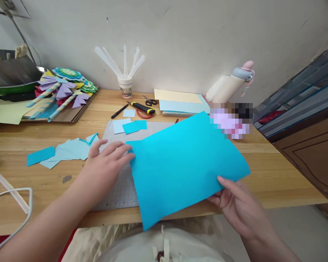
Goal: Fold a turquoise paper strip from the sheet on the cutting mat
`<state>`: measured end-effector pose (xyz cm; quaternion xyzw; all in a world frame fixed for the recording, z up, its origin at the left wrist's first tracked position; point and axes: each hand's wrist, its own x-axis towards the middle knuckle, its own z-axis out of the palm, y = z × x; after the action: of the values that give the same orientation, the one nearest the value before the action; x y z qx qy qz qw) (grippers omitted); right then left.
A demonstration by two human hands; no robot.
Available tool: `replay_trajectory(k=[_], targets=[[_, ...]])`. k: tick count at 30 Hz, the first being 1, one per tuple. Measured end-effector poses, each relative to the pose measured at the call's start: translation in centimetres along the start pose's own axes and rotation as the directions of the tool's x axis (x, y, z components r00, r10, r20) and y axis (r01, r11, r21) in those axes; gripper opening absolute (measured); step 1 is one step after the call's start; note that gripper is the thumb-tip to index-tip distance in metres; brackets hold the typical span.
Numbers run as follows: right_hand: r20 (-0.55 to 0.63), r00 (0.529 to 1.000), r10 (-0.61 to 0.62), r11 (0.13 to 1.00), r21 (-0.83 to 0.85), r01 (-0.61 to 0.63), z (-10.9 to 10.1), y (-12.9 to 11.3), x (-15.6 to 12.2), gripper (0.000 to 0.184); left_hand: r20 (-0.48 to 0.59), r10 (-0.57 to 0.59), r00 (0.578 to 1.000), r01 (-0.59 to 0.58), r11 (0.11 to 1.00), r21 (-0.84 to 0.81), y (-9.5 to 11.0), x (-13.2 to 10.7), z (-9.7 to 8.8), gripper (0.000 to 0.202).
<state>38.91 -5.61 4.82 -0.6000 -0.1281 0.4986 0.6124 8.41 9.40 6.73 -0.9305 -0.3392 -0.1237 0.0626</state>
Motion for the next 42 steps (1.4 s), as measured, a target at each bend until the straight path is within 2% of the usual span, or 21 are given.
replay_trajectory(k=[3, 6, 7, 9, 10, 12, 14, 16, 17, 19, 21, 24, 26, 31, 37, 42], targets=[[-0.057, 0.997, 0.056, 0.997, 0.064, -0.053, 0.5, 2.2, -2.4, 0.063, 0.080, -0.097, 0.992, 0.104, 0.991, -0.086, -0.2, 1.5, 0.6, 0.053], [-0.083, 0.994, 0.070, 0.991, 0.116, -0.060, 1.1, 4.1, -3.9, 0.073, 0.241, -0.103, 0.965, 0.136, 0.983, -0.123, 2.1, 2.4, 1.1, 0.039], [-0.067, 0.995, 0.079, 0.989, 0.130, -0.070, 1.1, 4.6, -4.2, 0.074, 0.299, -0.108, 0.948, 0.145, 0.984, -0.104, 2.9, 2.6, 1.4, 0.042], [-0.023, 0.995, 0.092, 0.986, 0.138, -0.088, 0.6, 4.9, -4.4, 0.070, 0.321, -0.127, 0.939, 0.160, 0.984, -0.080, 4.0, 2.8, 2.3, 0.050], [-0.012, 0.997, 0.081, 0.990, 0.121, -0.079, 0.0, 4.6, -4.2, 0.062, 0.323, -0.131, 0.937, 0.163, 0.984, -0.072, 4.3, 2.8, 2.7, 0.052], [-0.014, 1.000, 0.016, 0.999, 0.033, -0.016, -1.8, 3.3, -3.0, 0.044, 0.316, -0.126, 0.940, 0.155, 0.986, -0.067, 4.1, 2.7, 3.3, 0.053], [0.030, 0.998, -0.058, 0.988, -0.140, 0.062, -3.8, 1.0, -0.8, 0.042, 0.310, -0.108, 0.945, 0.135, 0.988, -0.068, 3.5, 2.6, 3.6, 0.051], [0.058, 0.998, -0.038, 0.984, -0.172, 0.047, -5.1, -1.6, 2.1, 0.041, 0.301, -0.093, 0.949, 0.118, 0.991, -0.069, 2.8, 3.0, 3.6, 0.046], [0.072, 0.997, -0.014, 0.982, -0.185, 0.027, -5.4, -2.9, 3.7, 0.037, 0.294, -0.091, 0.951, 0.116, 0.991, -0.066, 2.5, 3.3, 3.6, 0.044], [0.178, 0.983, 0.051, 0.976, -0.220, -0.011, -5.0, -4.8, 6.5, 0.030, 0.274, -0.102, 0.956, 0.121, 0.991, -0.055, 2.1, 4.2, 3.8, 0.041], [0.223, 0.973, 0.066, 0.958, -0.286, 0.000, -3.6, -5.8, 8.9, 0.037, 0.249, -0.119, 0.961, 0.134, 0.990, -0.041, 1.8, 5.2, 4.3, 0.040], [0.207, 0.978, -0.025, 0.861, -0.492, 0.126, -1.3, -5.9, 11.4, 0.059, 0.209, -0.142, 0.967, 0.151, 0.988, -0.027, 1.7, 6.1, 5.1, 0.040], [0.198, 0.976, -0.084, 0.810, -0.556, 0.183, -0.3, -5.4, 12.6, 0.067, 0.186, -0.153, 0.971, 0.160, 0.987, -0.023, 1.7, 6.2, 5.5, 0.039], [0.198, 0.963, -0.181, 0.755, -0.599, 0.265, 0.4, -4.7, 14.5, 0.057, 0.149, -0.171, 0.974, 0.176, 0.984, -0.023, 1.5, 6.1, 5.6, 0.036], [0.212, 0.950, -0.229, 0.702, -0.640, 0.313, 0.6, -4.7, 14.6, 0.057, 0.144, -0.176, 0.974, 0.180, 0.983, -0.017, 1.5, 6.8, 5.4, 0.037], [0.184, 0.937, -0.295, 0.596, -0.732, 0.331, 0.3, -4.5, 15.0, 0.050, 0.163, -0.173, 0.971, 0.178, 0.984, -0.015, 1.6, 6.6, 5.6, 0.042]])
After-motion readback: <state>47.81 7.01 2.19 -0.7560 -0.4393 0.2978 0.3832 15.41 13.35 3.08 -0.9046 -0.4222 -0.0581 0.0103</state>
